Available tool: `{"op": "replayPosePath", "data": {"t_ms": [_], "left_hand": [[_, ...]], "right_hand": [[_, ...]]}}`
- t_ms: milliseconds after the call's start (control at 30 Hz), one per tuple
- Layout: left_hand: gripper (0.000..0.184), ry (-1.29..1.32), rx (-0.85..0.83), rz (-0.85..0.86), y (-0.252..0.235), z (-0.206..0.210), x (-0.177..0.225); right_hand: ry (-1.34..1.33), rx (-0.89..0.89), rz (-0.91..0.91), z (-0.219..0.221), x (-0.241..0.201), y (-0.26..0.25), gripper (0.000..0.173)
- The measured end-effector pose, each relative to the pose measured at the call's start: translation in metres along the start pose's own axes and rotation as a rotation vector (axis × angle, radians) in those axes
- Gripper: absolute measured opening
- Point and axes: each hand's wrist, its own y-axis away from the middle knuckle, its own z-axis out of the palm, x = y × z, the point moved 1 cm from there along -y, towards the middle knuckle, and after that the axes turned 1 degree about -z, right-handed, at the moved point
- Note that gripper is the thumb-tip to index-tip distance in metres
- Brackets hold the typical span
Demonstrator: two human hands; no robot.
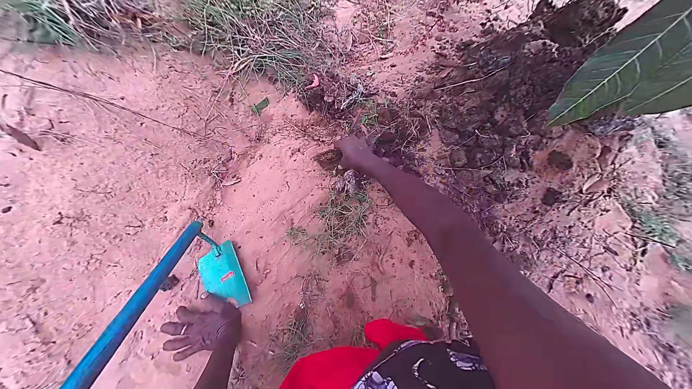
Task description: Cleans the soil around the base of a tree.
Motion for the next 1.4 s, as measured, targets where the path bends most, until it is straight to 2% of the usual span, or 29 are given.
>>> {"op": "replayPosePath", "data": {"t_ms": [100, 200, 233, 333, 433, 500, 567, 600, 667, 733, 800, 867, 933, 1000, 1033, 1100, 1167, 1267, 1400], "left_hand": [[0.077, -0.008, 0.014, 0.011, -0.003, 0.002, -0.002], [0.077, 0.000, 0.012, 0.018, -0.005, 0.002, -0.004], [0.076, 0.008, 0.010, 0.020, -0.004, 0.002, -0.003], [0.077, 0.012, 0.014, 0.017, -0.004, 0.002, -0.003], [0.077, 0.002, 0.008, 0.011, -0.005, 0.001, -0.003], [0.078, 0.002, 0.003, 0.011, -0.004, 0.001, -0.003], [0.077, 0.007, -0.001, 0.010, -0.005, 0.003, -0.003], [0.076, 0.010, -0.001, 0.004, -0.005, 0.003, -0.003], [0.075, 0.008, -0.001, -0.007, -0.005, 0.001, -0.002], [0.075, -0.005, 0.001, -0.012, -0.005, -0.001, -0.001], [0.075, -0.026, 0.009, -0.010, -0.007, 0.002, -0.003], [0.075, -0.043, 0.010, -0.006, -0.007, 0.003, -0.004], [0.075, -0.045, 0.013, -0.006, -0.007, 0.004, -0.003], [0.074, -0.041, 0.008, -0.011, -0.007, 0.003, -0.003], [0.074, -0.043, 0.005, -0.014, -0.006, 0.002, -0.002], [0.074, -0.062, 0.002, -0.015, -0.006, 0.000, -0.001], [0.073, -0.055, 0.002, -0.016, -0.006, 0.000, -0.001], [0.072, -0.064, 0.002, -0.023, -0.004, 0.002, 0.000], [0.071, -0.054, 0.004, -0.043, -0.004, -0.002, 0.002]], "right_hand": [[0.053, 0.002, -0.069, -0.008, -0.007, 0.021, 0.055], [-0.012, 0.027, -0.014, -0.030, 0.003, 0.063, 0.054], [-0.131, 0.045, 0.022, -0.038, 0.014, 0.078, 0.056], [-0.738, 0.177, 0.118, -0.055, 0.059, 0.124, 0.066], [-0.987, 0.417, 0.276, -0.090, 0.101, 0.169, 0.063], [-0.873, 0.669, 0.356, -0.117, 0.136, 0.192, 0.059], [-0.493, 0.914, 0.392, -0.126, 0.187, 0.202, 0.058], [-0.287, 0.957, 0.442, -0.124, 0.211, 0.203, 0.059], [0.015, 0.834, 0.611, -0.122, 0.235, 0.202, 0.064], [0.177, 0.648, 0.620, -0.109, 0.245, 0.191, 0.074], [0.307, 0.447, 0.656, -0.095, 0.224, 0.186, 0.078], [0.348, 0.353, 0.702, -0.091, 0.211, 0.181, 0.070], [0.350, 0.358, 0.689, -0.094, 0.205, 0.182, 0.053], [0.278, 0.466, 0.601, -0.099, 0.204, 0.188, 0.047], [0.227, 0.543, 0.557, -0.104, 0.207, 0.188, 0.046], [0.131, 0.625, 0.573, -0.114, 0.212, 0.186, 0.055], [0.120, 0.602, 0.603, -0.122, 0.221, 0.183, 0.058], [0.141, 0.533, 0.623, -0.130, 0.222, 0.185, 0.051], [0.143, 0.507, 0.547, -0.128, 0.222, 0.186, 0.042]]}}
